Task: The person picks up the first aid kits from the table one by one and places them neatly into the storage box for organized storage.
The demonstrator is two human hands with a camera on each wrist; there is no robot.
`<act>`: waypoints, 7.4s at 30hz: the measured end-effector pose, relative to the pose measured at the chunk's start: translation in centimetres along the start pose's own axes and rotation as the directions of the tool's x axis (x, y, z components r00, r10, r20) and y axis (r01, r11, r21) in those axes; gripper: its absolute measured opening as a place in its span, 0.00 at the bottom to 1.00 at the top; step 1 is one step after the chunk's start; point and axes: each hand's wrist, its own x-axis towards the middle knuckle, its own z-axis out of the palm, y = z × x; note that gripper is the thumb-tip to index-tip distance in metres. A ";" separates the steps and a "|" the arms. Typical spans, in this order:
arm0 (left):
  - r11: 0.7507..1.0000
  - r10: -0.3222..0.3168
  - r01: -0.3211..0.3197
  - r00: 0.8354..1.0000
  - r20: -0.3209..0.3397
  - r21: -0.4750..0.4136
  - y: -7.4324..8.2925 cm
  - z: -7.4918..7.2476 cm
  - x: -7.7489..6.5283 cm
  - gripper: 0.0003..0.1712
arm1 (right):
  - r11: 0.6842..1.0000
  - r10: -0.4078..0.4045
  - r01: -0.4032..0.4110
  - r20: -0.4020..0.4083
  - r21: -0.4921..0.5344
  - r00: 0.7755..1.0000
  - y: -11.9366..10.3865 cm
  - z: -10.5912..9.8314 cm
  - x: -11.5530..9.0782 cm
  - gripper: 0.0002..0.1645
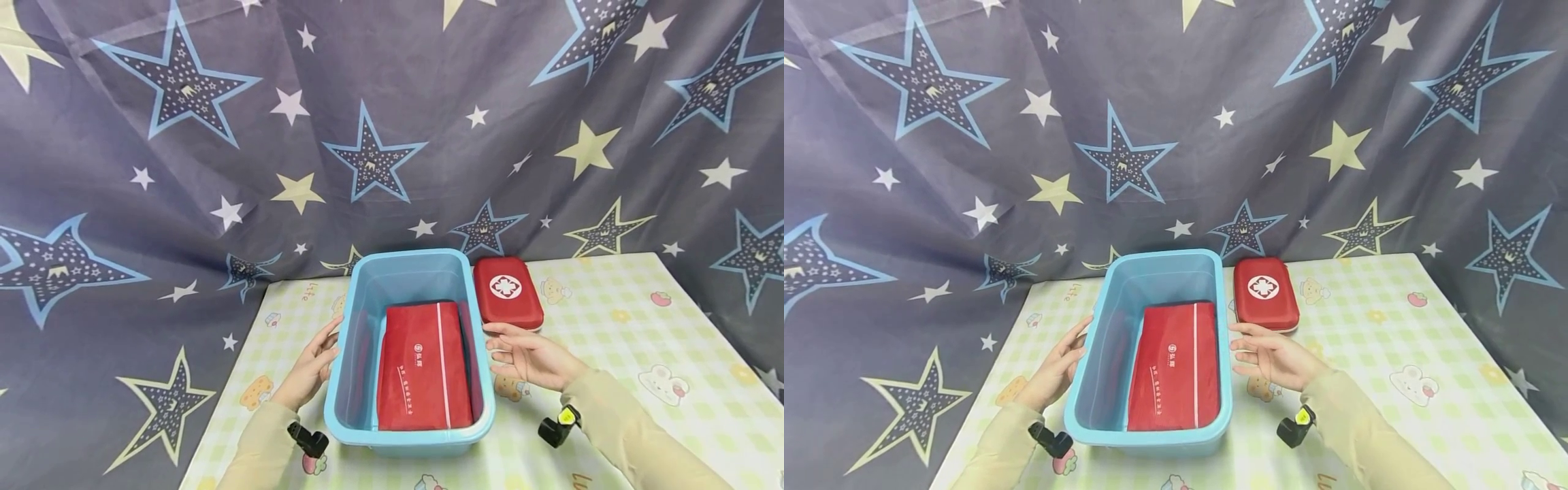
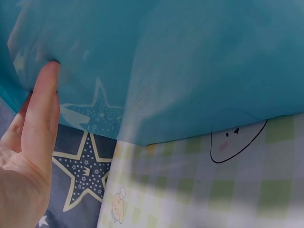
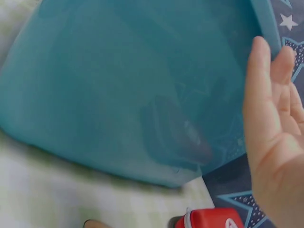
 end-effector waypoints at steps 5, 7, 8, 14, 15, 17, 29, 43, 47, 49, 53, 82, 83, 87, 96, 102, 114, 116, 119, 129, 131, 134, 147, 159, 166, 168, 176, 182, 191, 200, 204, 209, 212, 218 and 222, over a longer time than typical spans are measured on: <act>0.999 0.032 -0.032 0.999 0.016 -0.012 -0.2 -0.1 0.0 0.35 | 1.000 0.012 -0.012 -0.009 0.022 1.000 0.3 -0.7 -0.4 0.30; 0.999 0.035 -0.035 0.999 0.014 -0.011 -0.2 0.0 0.0 0.35 | 0.999 0.015 -0.015 -0.013 0.029 1.000 0.4 -1.0 -0.5 0.30; 0.999 0.036 -0.036 0.999 0.014 -0.009 -0.1 0.0 0.0 0.35 | 0.999 0.016 -0.016 -0.016 0.032 1.000 0.5 -1.2 -0.6 0.30; 1.000 0.029 -0.029 1.000 0.013 0.003 -0.1 0.0 -0.1 0.35 | 0.999 0.015 -0.014 -0.019 0.047 1.000 0.7 -2.1 -1.0 0.31; 1.000 0.027 -0.027 1.000 0.011 0.004 0.0 0.0 -0.1 0.34 | 0.999 0.015 -0.014 -0.020 0.049 1.000 0.7 -2.2 -1.0 0.31; 1.000 0.028 -0.028 1.000 0.009 0.004 0.0 0.1 -0.2 0.35 | 0.999 0.016 -0.014 -0.023 0.049 1.000 0.8 -2.6 -1.1 0.31; 1.000 0.023 -0.023 1.000 0.002 0.004 0.0 0.3 -0.2 0.35 | 0.997 -0.002 0.009 -0.097 0.070 0.995 0.9 -4.4 -2.1 0.30; 0.999 0.038 -0.038 0.999 0.015 -0.005 -0.2 0.1 -0.1 0.36 | 0.997 -0.022 0.031 -0.136 0.068 0.991 0.2 -6.7 -3.5 0.31; 0.999 0.034 -0.034 0.999 0.005 0.010 -0.1 0.1 -0.1 0.36 | 0.996 -0.026 0.039 -0.144 0.082 0.989 -0.9 -6.8 -4.0 0.31; 1.000 0.025 -0.025 1.000 0.001 0.014 0.0 0.0 -0.1 0.36 | 0.996 -0.034 0.047 -0.159 0.080 0.987 -1.7 -6.9 -4.3 0.30; 1.000 0.017 -0.017 1.000 0.000 0.010 0.1 0.0 -0.2 0.36 | 0.996 -0.042 0.058 -0.221 0.067 0.974 -3.3 -6.8 -4.6 0.28; 1.000 0.024 -0.024 1.000 0.005 -0.004 0.2 0.3 -0.2 0.36 | 0.982 0.012 -0.143 -0.721 -0.120 0.693 -6.2 -8.7 -3.4 0.02; 1.000 0.025 -0.025 1.000 0.007 -0.003 0.1 0.3 -0.2 0.36 | 0.982 0.018 -0.149 -0.729 -0.116 0.684 -6.1 -8.8 -3.3 0.04; 1.000 0.029 -0.029 0.999 0.014 0.000 0.0 0.3 -0.1 0.36 | 0.966 0.020 -0.207 -0.748 -0.158 0.664 -5.5 -9.4 -3.0 0.04; 0.999 0.034 -0.034 0.999 0.018 0.003 -0.3 0.0 -0.1 0.35 | 0.931 -0.052 -0.268 -0.817 -0.247 0.575 -4.5 -10.3 -2.2 0.25; 0.998 0.064 -0.064 0.997 0.038 -0.003 -0.4 0.0 -0.1 0.35 | 0.858 -0.123 -0.401 -0.886 -0.321 0.447 -4.2 -10.6 -2.1 0.49; 0.997 0.072 -0.072 0.997 0.033 -0.011 -0.5 -0.1 -0.1 0.35 | 0.816 -0.137 -0.485 -0.919 -0.316 0.369 -3.4 -11.0 -0.5 0.58; 0.998 0.065 -0.065 0.997 0.029 -0.005 -0.5 0.0 -0.1 0.35 | 0.809 -0.142 -0.493 -0.920 -0.320 0.364 -3.2 -11.3 -0.2 0.59; 0.998 0.060 -0.060 0.998 0.028 -0.003 -0.5 0.0 -0.1 0.34 | 0.816 -0.130 -0.491 -0.924 -0.306 0.360 -2.9 -11.7 0.1 0.61; 0.997 0.070 -0.069 0.997 0.029 -0.018 -0.6 0.2 -0.1 0.35 | 0.772 -0.160 -0.556 -0.940 -0.309 0.300 -2.3 -11.5 0.6 0.63; 0.997 0.071 -0.071 0.997 0.029 -0.017 -0.6 0.3 -0.1 0.35 | 0.762 -0.163 -0.573 -0.946 -0.302 0.281 -2.1 -11.5 0.7 0.65; 0.996 0.082 -0.082 0.996 0.038 -0.019 -0.6 0.3 -0.2 0.35 | 0.744 -0.171 -0.600 -0.951 -0.295 0.257 -1.9 -11.6 0.9 0.66; 0.985 0.170 -0.166 0.980 0.102 -0.046 -1.0 -0.2 -0.1 0.33 | 0.651 -0.230 -0.701 -0.955 -0.292 0.184 -2.1 -10.5 2.5 0.63; 0.997 0.081 -0.080 0.996 0.038 -0.020 -0.5 0.0 -0.2 0.34 | 0.660 -0.288 -0.674 -0.940 -0.332 0.182 -1.8 -10.5 3.5 0.64; 0.997 0.080 -0.080 0.996 0.044 -0.020 -0.4 0.0 -0.2 0.36 | 0.685 -0.258 -0.658 -0.949 -0.313 0.182 -1.6 -10.8 3.4 0.64; 0.996 0.084 -0.083 0.995 0.047 -0.017 -0.5 0.0 -0.1 0.36 | 0.687 -0.256 -0.654 -0.947 -0.318 0.192 -1.6 -10.9 3.3 0.64; 0.993 0.117 -0.115 0.991 0.069 -0.023 -1.0 -0.3 -0.1 0.33 | 0.743 -0.217 -0.587 -0.945 -0.322 0.244 -1.4 -11.4 2.6 0.63; 0.997 0.072 -0.072 0.997 0.025 -0.017 -0.4 0.2 -0.3 0.35 | 0.914 -0.040 -0.358 -0.920 -0.191 0.389 -2.2 -11.3 1.0 0.60; 0.997 0.070 -0.069 0.997 0.027 -0.016 -0.4 0.1 -0.3 0.35 | 0.971 0.032 -0.219 -0.849 -0.100 0.528 -2.8 -11.6 -0.2 0.63; 0.999 0.052 -0.052 0.999 0.009 0.015 0.0 0.3 -0.1 0.35 | 0.990 0.021 -0.123 -0.805 -0.065 0.592 -2.7 -11.6 -0.1 0.57; 0.999 0.038 -0.037 0.999 -0.008 0.026 0.0 0.3 -0.2 0.35 | 0.992 0.008 -0.111 -0.822 -0.067 0.569 -2.5 -11.6 0.2 0.56; 0.999 0.032 -0.032 0.999 -0.010 0.012 -0.1 0.3 -0.3 0.35 | 0.996 0.010 -0.075 -0.827 -0.039 0.561 -2.5 -11.5 0.3 0.55; 0.999 0.039 -0.038 0.999 -0.014 0.005 -0.1 0.4 -0.3 0.36 | 0.997 0.002 -0.062 -0.819 -0.041 0.573 -2.4 -11.5 0.3 0.52; 0.999 0.042 -0.042 0.999 -0.009 0.002 -0.2 0.3 -0.3 0.36 | 0.997 -0.008 -0.056 -0.818 -0.048 0.575 -2.0 -11.5 0.2 0.47; 0.999 0.036 -0.036 0.999 -0.010 0.000 -0.4 0.3 -0.3 0.36 | 0.997 -0.008 -0.060 -0.813 -0.052 0.582 -1.7 -11.7 0.2 0.47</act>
